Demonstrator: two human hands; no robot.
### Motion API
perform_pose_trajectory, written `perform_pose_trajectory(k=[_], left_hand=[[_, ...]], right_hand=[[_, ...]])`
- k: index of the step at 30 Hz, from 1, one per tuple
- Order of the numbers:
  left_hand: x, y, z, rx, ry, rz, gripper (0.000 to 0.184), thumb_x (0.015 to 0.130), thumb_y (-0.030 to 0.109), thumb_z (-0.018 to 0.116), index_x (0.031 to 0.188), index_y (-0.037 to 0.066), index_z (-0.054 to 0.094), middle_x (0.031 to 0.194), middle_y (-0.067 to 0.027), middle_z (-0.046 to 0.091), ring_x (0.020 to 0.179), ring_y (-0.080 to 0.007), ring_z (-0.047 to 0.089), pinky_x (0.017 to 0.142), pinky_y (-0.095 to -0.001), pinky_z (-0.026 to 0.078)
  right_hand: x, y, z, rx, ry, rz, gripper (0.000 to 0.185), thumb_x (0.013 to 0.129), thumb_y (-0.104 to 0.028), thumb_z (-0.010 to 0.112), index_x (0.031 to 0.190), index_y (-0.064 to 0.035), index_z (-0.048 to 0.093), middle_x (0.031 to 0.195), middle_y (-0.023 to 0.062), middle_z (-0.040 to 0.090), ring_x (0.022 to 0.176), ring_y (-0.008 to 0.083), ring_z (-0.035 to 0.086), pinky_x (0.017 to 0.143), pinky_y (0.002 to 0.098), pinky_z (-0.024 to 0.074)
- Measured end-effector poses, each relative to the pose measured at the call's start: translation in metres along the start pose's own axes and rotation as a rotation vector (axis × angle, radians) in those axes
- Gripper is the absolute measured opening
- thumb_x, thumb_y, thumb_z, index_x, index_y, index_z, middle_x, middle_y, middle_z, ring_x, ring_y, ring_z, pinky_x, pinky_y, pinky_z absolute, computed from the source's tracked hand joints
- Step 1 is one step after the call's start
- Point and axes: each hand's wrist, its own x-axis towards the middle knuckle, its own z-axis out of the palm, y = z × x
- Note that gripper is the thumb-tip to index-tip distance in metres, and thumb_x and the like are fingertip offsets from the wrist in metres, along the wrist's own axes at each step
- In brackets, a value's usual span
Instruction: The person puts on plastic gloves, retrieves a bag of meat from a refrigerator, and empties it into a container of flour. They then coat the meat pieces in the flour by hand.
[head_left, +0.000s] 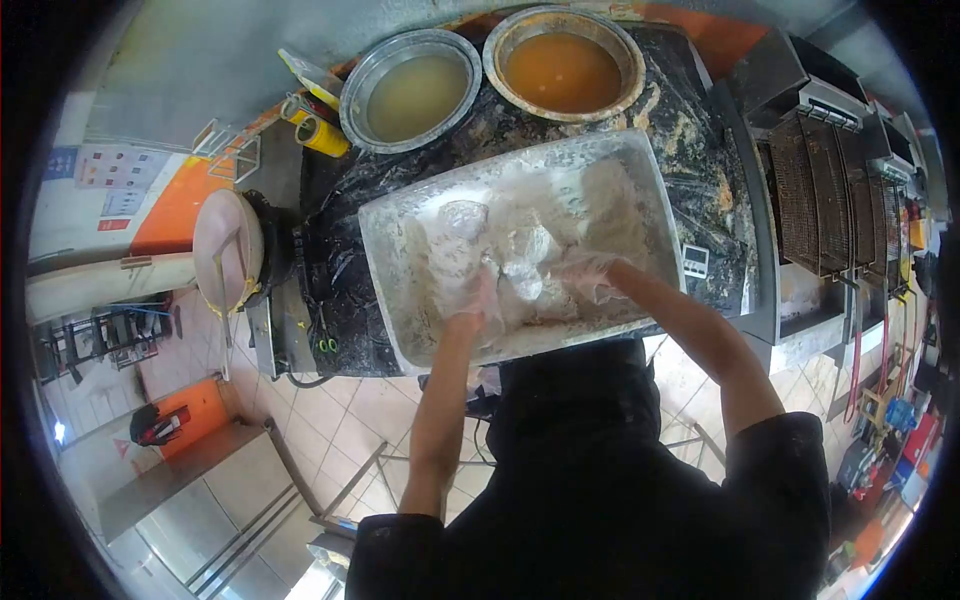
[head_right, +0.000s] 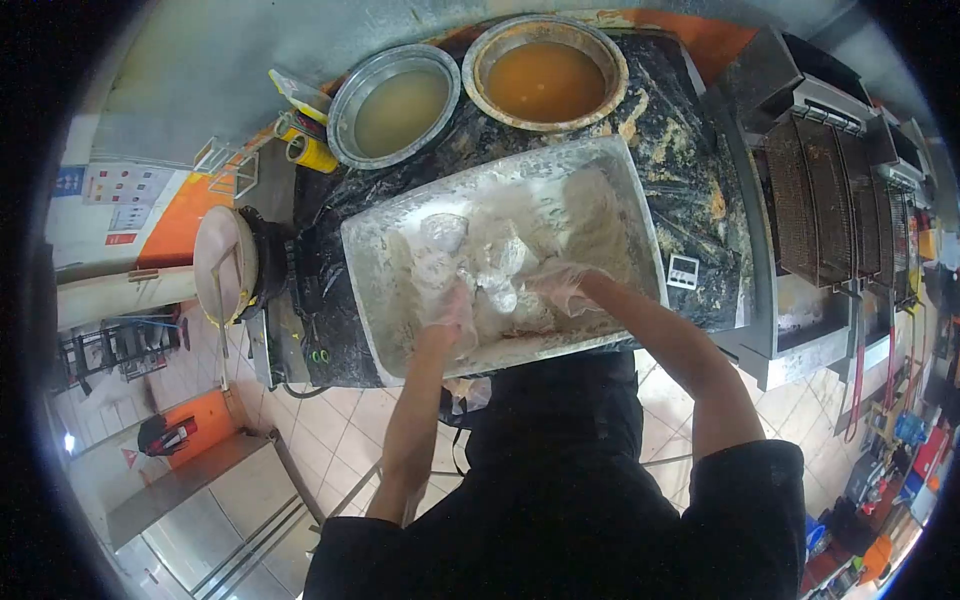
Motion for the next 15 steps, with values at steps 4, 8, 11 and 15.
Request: perform_pose_trajectory(k=[4, 8, 11, 15], left_hand=[[-0.019, 0.005, 0.015, -0.302, -0.117, -0.101, 0.073, 0.097, 0.054, 0.056, 0.153, 0.011, 0.038, 0.142, -0.0081, 0.055, 0.127, -0.0248, 0.053, 0.109, -0.0365, 0.037], [0.024, -0.017, 0.002, -0.412, -0.36, 0.021, 0.075, 0.094, 0.052, 0.062, 0.15, 0.006, 0.039, 0.136, -0.007, 0.059, 0.121, -0.0264, 0.057, 0.103, -0.0358, 0.045], [-0.004, 0.013, -0.007, -0.046, -0.053, 0.29, 0.076, 0.092, 0.047, 0.066, 0.148, 0.004, 0.04, 0.131, -0.0086, 0.062, 0.119, -0.0277, 0.059, 0.101, -0.0377, 0.047], [-0.081, 0.082, -0.027, 0.53, 0.216, 0.4, 0.074, 0.091, 0.04, 0.069, 0.145, -0.001, 0.039, 0.13, -0.0168, 0.061, 0.12, -0.0283, 0.058, 0.101, -0.0337, 0.044]], right_hand=[[-0.04, -0.048, 0.009, 0.335, -0.042, 0.026, 0.061, 0.09, -0.055, 0.057, 0.129, -0.0085, 0.064, 0.117, 0.0186, 0.067, 0.103, 0.0254, 0.059, 0.09, 0.0398, 0.0462], [-0.024, -0.066, 0.011, 0.252, 0.064, 0.03, 0.044, 0.087, -0.033, 0.07, 0.118, -0.0023, 0.066, 0.104, 0.0102, 0.067, 0.095, 0.0188, 0.058, 0.089, 0.034, 0.0459], [-0.006, -0.06, 0.005, 0.054, 0.145, -0.107, 0.04, 0.086, -0.031, 0.071, 0.109, 0.0016, 0.065, 0.096, 0.0074, 0.068, 0.086, 0.0166, 0.058, 0.083, 0.034, 0.0478], [-0.058, -0.112, -0.036, -0.198, 0.362, -0.441, 0.049, 0.096, -0.047, 0.052, 0.103, -0.0018, 0.069, 0.087, 0.0154, 0.07, 0.08, 0.0287, 0.066, 0.075, 0.0435, 0.0517]])
